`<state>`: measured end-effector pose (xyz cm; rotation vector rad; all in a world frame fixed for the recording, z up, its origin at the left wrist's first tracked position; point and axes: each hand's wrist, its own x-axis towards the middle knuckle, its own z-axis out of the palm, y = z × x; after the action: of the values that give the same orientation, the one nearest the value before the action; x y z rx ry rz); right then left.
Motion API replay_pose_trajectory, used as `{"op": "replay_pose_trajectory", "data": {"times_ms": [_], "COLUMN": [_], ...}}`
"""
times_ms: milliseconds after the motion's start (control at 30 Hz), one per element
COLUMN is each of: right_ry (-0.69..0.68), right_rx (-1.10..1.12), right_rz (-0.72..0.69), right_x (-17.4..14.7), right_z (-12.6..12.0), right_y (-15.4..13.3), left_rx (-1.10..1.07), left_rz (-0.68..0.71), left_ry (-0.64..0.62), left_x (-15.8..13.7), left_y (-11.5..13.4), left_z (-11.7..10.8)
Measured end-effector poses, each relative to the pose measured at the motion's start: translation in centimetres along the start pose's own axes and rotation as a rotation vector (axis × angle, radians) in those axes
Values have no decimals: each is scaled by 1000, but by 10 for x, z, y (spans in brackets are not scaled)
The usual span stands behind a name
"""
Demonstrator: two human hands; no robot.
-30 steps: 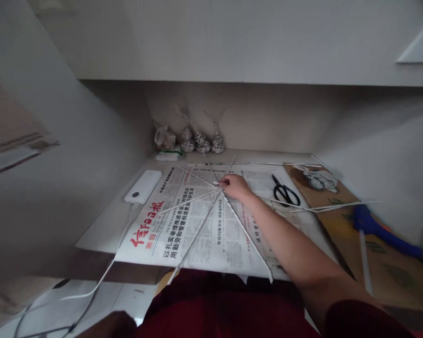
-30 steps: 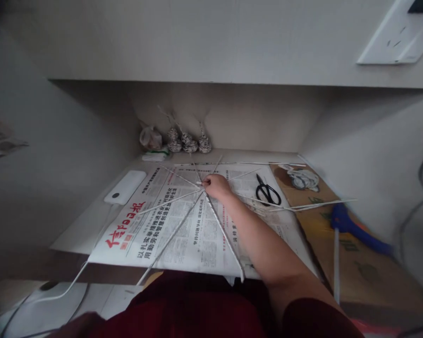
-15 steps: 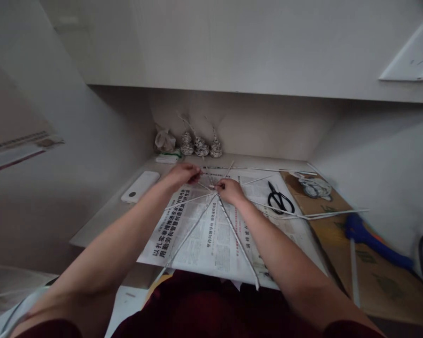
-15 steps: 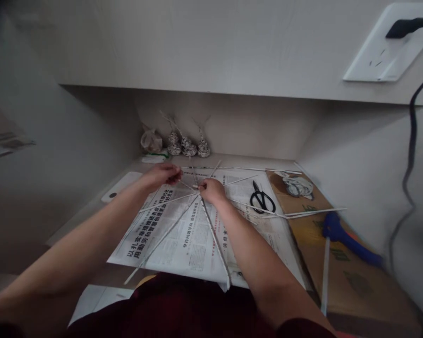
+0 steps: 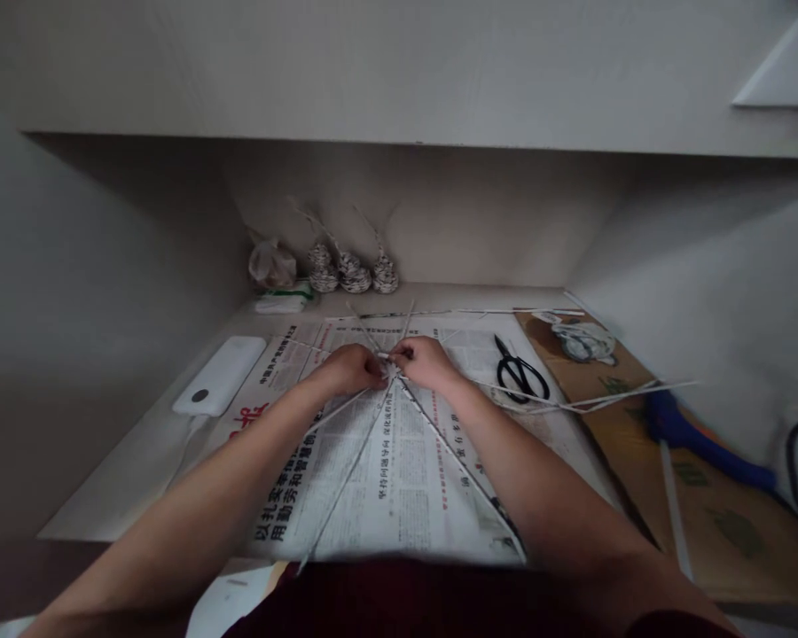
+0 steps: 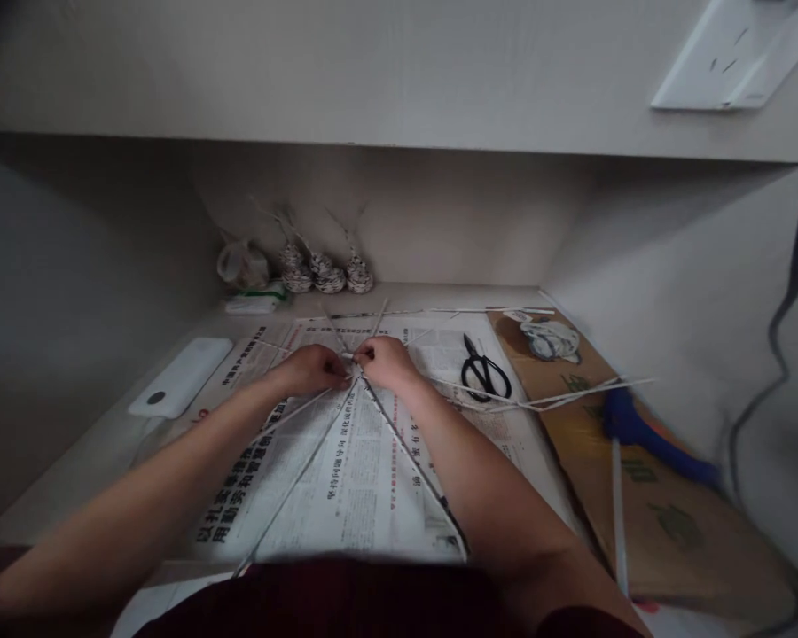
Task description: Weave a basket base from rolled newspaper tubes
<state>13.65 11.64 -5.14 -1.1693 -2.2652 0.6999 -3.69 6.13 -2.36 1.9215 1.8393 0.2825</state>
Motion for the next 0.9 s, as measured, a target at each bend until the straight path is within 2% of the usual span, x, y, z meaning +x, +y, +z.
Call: {"op": "replay_pose_trajectory", "data": {"times_ms": [100, 233, 333, 433, 533, 600, 667, 733, 833, 900], "right_ry": [-1, -59, -135, -152, -146, -120, -100, -92, -85, -80], "right_rx": [63, 172, 233, 221, 237, 255, 273, 293, 311, 312], "right_rz": [29, 131, 200, 229, 244, 242, 232, 219, 201, 191], "right_x": [0, -6, -9, -10, -9, -8, -7, -6, -4, -3], "right_z": [-9, -22, -25, -23, -20, -19, -17, -15, -13, -12], "right_y": [-3, -12, -19, -20, -19, -17, -14, -12, -8, -6], "left_rx": [-45, -237, -471, -602, -547, -584, -642, -636, -517, -391], "left_rz": [44, 129, 144, 49, -38, -82, -98, -86, -74, -49], "left_ry": [78, 169, 96, 35, 66, 60, 56, 117, 262, 255], "left_x": [-3, -4, -2, 0, 2, 2, 3, 5, 6, 5], "left_y": [-4, -14, -24, -35, -42, -45, -46, -50, -61, -70], "left_z": [0, 3, 7, 6, 0, -3, -6, -10, -18, -25]}}
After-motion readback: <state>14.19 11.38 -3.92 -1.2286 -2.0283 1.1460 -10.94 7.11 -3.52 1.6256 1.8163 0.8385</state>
